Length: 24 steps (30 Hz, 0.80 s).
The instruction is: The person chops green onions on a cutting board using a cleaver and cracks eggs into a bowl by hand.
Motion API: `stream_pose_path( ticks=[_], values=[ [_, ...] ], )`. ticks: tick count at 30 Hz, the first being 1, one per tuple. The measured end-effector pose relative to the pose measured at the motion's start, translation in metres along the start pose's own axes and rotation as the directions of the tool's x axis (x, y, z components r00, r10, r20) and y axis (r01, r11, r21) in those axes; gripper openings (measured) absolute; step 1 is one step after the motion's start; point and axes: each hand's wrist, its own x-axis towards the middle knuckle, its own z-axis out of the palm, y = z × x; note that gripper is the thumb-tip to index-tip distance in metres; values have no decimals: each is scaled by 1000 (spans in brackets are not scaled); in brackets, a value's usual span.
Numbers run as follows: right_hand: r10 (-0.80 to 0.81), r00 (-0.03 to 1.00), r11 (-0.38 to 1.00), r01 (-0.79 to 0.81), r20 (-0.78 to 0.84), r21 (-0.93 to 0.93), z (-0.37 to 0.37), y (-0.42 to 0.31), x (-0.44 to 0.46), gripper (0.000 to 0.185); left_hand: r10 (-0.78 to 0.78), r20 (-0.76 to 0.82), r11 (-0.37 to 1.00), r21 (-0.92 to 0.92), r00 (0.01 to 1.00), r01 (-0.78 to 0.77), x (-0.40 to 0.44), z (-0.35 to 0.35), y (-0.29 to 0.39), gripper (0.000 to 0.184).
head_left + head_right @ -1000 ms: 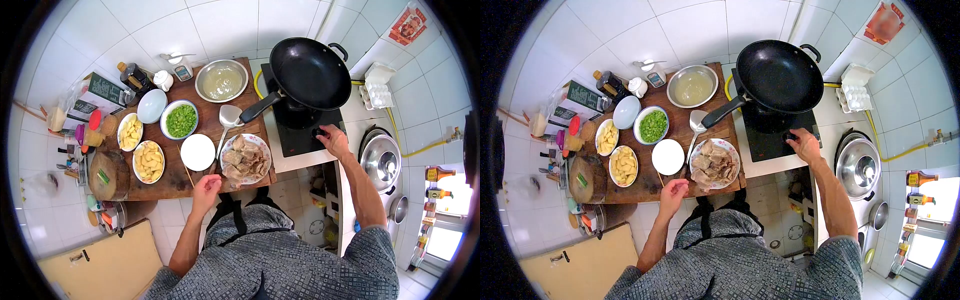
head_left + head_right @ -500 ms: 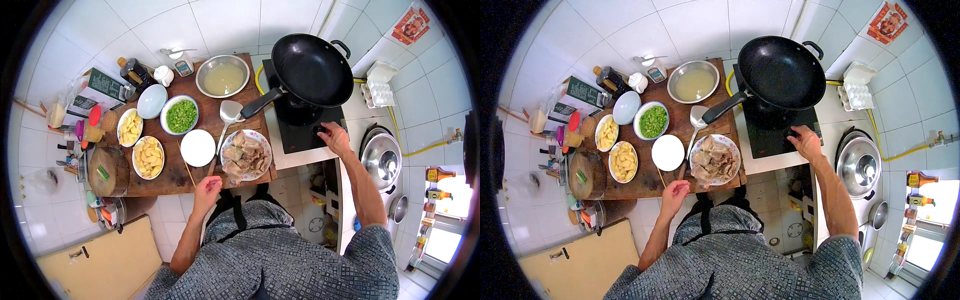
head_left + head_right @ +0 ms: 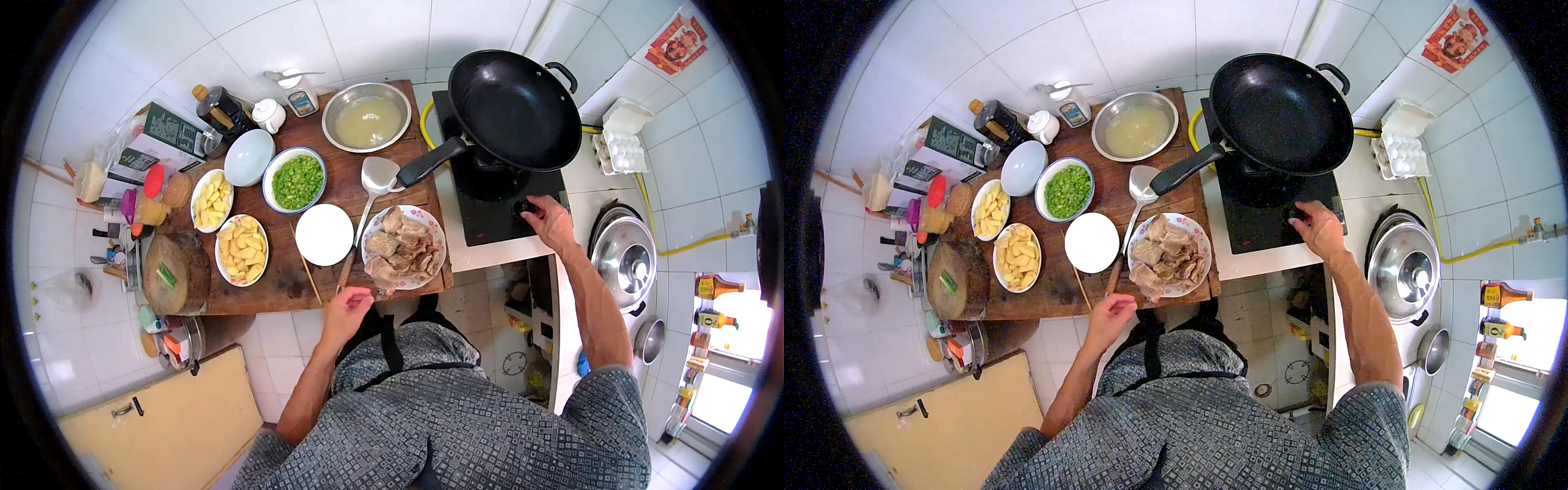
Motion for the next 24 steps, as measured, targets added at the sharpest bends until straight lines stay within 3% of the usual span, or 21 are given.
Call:
stream_pose_path(
  ticks=[7,12,16,18,24],
  values=[
    [-21,1000,1000,21,-2,-8,0,1,0,41,-43,32,998,41,999,41,4,17,-9,29],
    [-51,999,999,51,-20,4,2,6,0,40,-201,-1,979,29,980,201,12,41,-20,46],
    [-58,998,998,58,-21,-15,2,5,-1,40,-286,-12,957,-55,958,285,15,54,-14,43],
    [-36,999,999,36,-13,-2,1,4,0,40,-413,-11,878,-271,911,395,15,59,-6,38],
    [-70,997,997,71,6,-42,-3,3,0,44,-422,2,851,-343,907,397,15,62,-10,27]
  ],
)
